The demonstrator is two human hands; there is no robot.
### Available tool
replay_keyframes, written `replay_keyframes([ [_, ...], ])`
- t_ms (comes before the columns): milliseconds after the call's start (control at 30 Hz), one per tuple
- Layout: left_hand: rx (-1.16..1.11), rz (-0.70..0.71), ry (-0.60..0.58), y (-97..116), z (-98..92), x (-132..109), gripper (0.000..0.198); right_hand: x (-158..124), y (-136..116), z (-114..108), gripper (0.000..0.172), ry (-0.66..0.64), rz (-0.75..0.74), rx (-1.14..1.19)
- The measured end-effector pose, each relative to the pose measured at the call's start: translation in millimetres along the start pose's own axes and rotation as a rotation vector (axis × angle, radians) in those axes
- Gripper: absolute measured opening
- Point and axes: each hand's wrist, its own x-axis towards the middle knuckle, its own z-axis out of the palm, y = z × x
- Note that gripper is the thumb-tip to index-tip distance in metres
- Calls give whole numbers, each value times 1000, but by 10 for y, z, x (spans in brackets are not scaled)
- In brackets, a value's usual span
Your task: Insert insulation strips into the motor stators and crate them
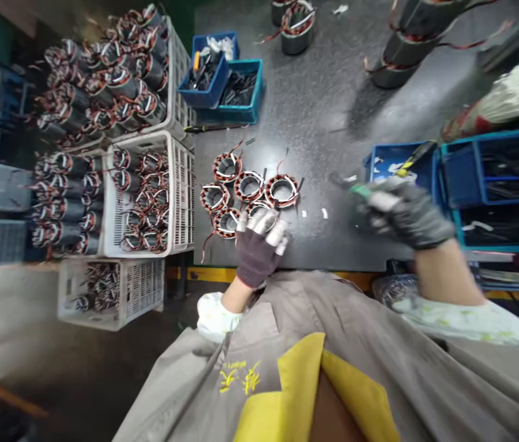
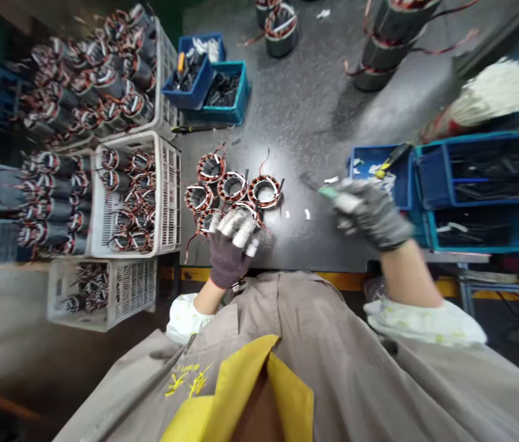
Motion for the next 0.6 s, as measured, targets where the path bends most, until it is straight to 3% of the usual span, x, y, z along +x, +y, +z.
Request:
replay_keyframes([
  [67,21,82,-117,1,-104,17,45,-103,-310,610,72,-312,-120,146],
  [133,51,59,-263,-119,-211,-33,49,-127,-567,1079,70,-489,-185,234],
  [267,71,-90,-506,-602,-392,-310,53,-106,-882,1697,68,-406,-40,348],
  [400,-25,-210,-539,-1049,-517,-679,53,-203,-1145,2422,69,-434,-79,358],
  [533,-557,-391,-506,-1402,-681,-1003,59,-269,-1343,3032,67,-400,2,481],
  [600,-805,-408,-533,-1640,-787,-1115,65,-220,-1360,3147,65,-257,48,543],
])
